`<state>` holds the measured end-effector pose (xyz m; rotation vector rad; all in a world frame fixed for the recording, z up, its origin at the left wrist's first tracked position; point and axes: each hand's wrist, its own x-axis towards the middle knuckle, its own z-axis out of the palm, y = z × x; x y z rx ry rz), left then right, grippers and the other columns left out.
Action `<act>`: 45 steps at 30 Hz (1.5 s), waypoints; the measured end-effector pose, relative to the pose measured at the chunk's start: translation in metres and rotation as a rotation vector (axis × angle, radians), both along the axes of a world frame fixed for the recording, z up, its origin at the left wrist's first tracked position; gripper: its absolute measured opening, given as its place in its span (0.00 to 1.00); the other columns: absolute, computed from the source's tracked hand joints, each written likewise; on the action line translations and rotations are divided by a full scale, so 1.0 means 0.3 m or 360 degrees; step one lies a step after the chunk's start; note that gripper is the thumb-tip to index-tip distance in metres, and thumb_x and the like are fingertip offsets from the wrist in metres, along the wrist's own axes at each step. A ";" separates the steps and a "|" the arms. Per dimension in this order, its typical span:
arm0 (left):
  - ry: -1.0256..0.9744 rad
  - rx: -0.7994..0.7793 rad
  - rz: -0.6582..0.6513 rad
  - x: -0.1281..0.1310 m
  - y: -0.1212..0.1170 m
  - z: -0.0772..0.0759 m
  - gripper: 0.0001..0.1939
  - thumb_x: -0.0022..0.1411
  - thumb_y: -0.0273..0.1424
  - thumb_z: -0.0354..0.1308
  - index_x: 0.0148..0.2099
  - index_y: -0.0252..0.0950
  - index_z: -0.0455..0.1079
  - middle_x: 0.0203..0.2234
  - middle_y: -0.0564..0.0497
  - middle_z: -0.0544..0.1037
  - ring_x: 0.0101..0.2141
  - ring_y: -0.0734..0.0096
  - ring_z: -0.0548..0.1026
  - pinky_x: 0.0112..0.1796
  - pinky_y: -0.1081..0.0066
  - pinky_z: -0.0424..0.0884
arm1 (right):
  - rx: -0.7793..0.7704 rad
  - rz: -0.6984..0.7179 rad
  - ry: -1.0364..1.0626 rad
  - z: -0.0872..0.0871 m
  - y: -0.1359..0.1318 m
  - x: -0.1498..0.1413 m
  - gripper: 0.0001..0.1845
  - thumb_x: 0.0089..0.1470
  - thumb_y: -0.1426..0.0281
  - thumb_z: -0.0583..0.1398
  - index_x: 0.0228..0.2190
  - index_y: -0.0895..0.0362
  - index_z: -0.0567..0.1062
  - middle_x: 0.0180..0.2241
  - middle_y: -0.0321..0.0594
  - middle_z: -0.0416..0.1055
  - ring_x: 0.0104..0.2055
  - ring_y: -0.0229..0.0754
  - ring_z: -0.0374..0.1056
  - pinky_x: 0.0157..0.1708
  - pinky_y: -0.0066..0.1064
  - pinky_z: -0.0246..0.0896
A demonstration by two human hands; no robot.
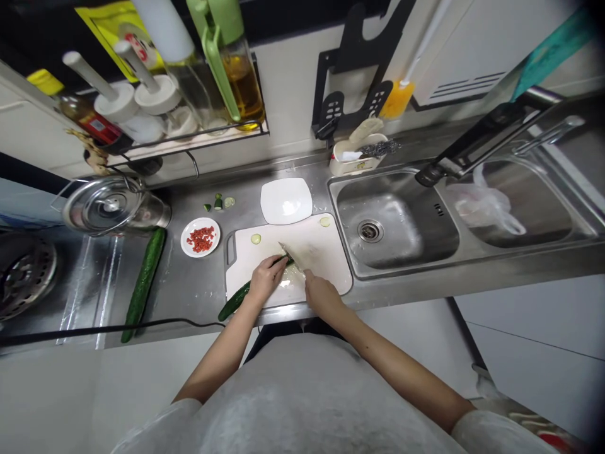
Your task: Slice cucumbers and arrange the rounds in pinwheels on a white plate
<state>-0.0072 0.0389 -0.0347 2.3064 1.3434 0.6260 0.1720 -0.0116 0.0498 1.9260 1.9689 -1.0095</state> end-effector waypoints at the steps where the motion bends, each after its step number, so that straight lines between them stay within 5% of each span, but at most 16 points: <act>1: 0.0001 0.0005 0.0002 0.000 -0.001 0.002 0.15 0.67 0.33 0.49 0.51 0.42 0.73 0.46 0.47 0.76 0.47 0.68 0.74 0.48 0.66 0.73 | -0.0004 0.0007 -0.0013 0.000 -0.001 -0.003 0.17 0.61 0.77 0.44 0.49 0.61 0.63 0.36 0.52 0.75 0.41 0.48 0.73 0.36 0.32 0.61; 45: -0.0007 0.0167 -0.0086 0.004 0.003 -0.010 0.12 0.66 0.30 0.50 0.47 0.39 0.73 0.45 0.45 0.76 0.45 0.67 0.74 0.46 0.65 0.73 | -0.0049 0.0076 -0.0078 0.031 0.042 -0.062 0.16 0.59 0.81 0.45 0.47 0.63 0.63 0.38 0.54 0.75 0.44 0.47 0.73 0.39 0.32 0.65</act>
